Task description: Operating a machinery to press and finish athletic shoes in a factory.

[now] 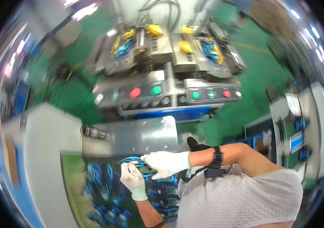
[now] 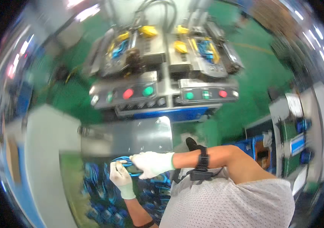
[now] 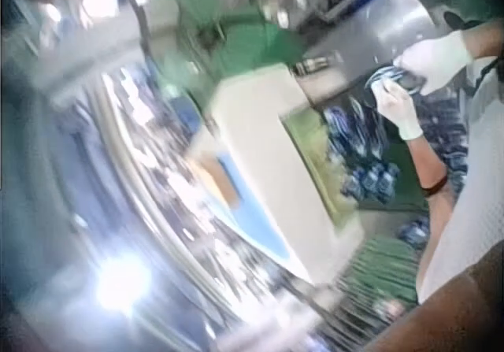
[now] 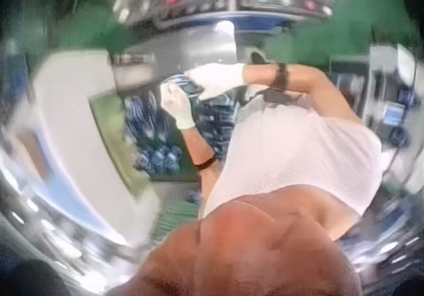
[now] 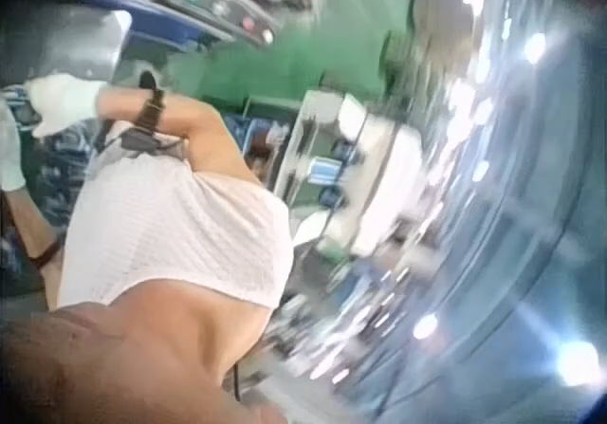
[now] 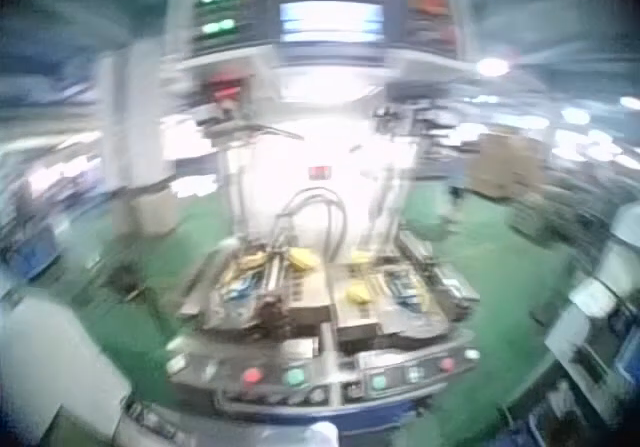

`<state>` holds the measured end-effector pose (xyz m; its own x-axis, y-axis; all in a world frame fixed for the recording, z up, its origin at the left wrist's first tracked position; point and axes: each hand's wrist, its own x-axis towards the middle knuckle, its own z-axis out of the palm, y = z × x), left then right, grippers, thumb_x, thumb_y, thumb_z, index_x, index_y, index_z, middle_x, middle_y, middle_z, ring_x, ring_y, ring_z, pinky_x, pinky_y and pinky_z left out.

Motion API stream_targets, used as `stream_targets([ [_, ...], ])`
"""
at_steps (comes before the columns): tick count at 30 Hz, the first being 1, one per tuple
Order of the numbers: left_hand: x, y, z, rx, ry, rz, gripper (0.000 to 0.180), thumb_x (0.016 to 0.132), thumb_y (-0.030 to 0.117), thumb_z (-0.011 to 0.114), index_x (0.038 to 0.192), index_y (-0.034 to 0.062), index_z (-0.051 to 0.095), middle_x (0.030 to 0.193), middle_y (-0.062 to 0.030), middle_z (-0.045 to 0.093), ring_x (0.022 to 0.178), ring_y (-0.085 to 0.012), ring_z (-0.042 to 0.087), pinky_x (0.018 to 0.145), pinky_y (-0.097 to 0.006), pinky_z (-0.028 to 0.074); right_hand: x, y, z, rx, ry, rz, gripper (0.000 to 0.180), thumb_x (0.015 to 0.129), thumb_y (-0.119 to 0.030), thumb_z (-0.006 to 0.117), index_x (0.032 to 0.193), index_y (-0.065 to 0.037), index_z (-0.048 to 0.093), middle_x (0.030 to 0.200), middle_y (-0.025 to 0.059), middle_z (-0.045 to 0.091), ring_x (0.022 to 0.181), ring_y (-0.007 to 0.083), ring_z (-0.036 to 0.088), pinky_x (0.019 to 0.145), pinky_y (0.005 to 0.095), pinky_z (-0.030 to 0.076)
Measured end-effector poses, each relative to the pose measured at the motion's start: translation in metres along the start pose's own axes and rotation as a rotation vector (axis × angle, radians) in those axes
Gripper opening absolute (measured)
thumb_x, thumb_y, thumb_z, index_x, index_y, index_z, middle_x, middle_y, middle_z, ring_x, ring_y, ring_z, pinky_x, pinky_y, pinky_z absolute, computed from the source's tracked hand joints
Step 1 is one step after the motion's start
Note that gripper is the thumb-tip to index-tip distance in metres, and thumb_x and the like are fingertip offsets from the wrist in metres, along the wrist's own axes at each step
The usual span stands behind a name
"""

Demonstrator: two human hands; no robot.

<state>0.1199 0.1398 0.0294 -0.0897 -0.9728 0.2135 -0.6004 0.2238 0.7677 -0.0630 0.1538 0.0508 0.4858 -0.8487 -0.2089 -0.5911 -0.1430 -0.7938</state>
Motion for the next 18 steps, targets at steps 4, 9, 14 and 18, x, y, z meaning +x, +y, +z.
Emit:
stream_targets([
  [4,0.064,0.113,0.080,-0.198,-0.437,0.469,0.016,0.095,0.004,0.054,0.100,0.0007,0.069,0.094,-0.0141,0.067,0.080,-0.0229,0.066,0.073,-0.034,0.052,-0.057,0.051,-0.058,0.130,0.584,-0.005,0.054,0.080,-0.026,0.073,0.120,0.004,0.053,0.104,0.0277,0.064,0.097,0.0437,0.065,0.083,0.0454,0.053],
  [9,0.110,0.268,0.192,-0.486,-0.396,0.823,0.028,0.095,0.001,0.056,0.122,-0.0022,0.063,0.114,-0.0168,0.064,0.097,-0.0239,0.065,0.088,-0.034,0.052,-0.203,0.154,-0.128,0.728,0.893,0.170,0.045,0.082,-0.039,0.078,0.083,0.004,0.066,0.071,0.0061,0.064,0.068,0.0134,0.057,0.061,0.0348,0.049],
  [14,0.171,0.335,0.374,-0.508,-0.420,0.641,0.042,0.097,0.005,0.055,0.138,-0.0018,0.049,0.132,-0.0202,0.054,0.122,-0.0297,0.056,0.104,-0.039,0.045,-0.311,0.173,-0.146,1.370,1.271,0.007,0.072,0.081,-0.015,0.075,0.143,0.003,0.044,0.127,0.0111,0.061,0.111,0.0218,0.062,0.099,0.0346,0.050],
  [18,0.196,0.364,0.551,-0.260,-0.437,0.417,0.078,0.094,0.037,0.063,0.147,-0.0099,0.030,0.146,-0.0303,0.039,0.138,-0.0409,0.038,0.117,-0.043,0.029,-0.348,0.182,-0.121,1.456,1.560,-0.050,0.074,0.079,-0.016,0.076,0.142,0.003,0.042,0.127,0.0114,0.062,0.112,0.0244,0.064,0.098,0.0397,0.053],
])
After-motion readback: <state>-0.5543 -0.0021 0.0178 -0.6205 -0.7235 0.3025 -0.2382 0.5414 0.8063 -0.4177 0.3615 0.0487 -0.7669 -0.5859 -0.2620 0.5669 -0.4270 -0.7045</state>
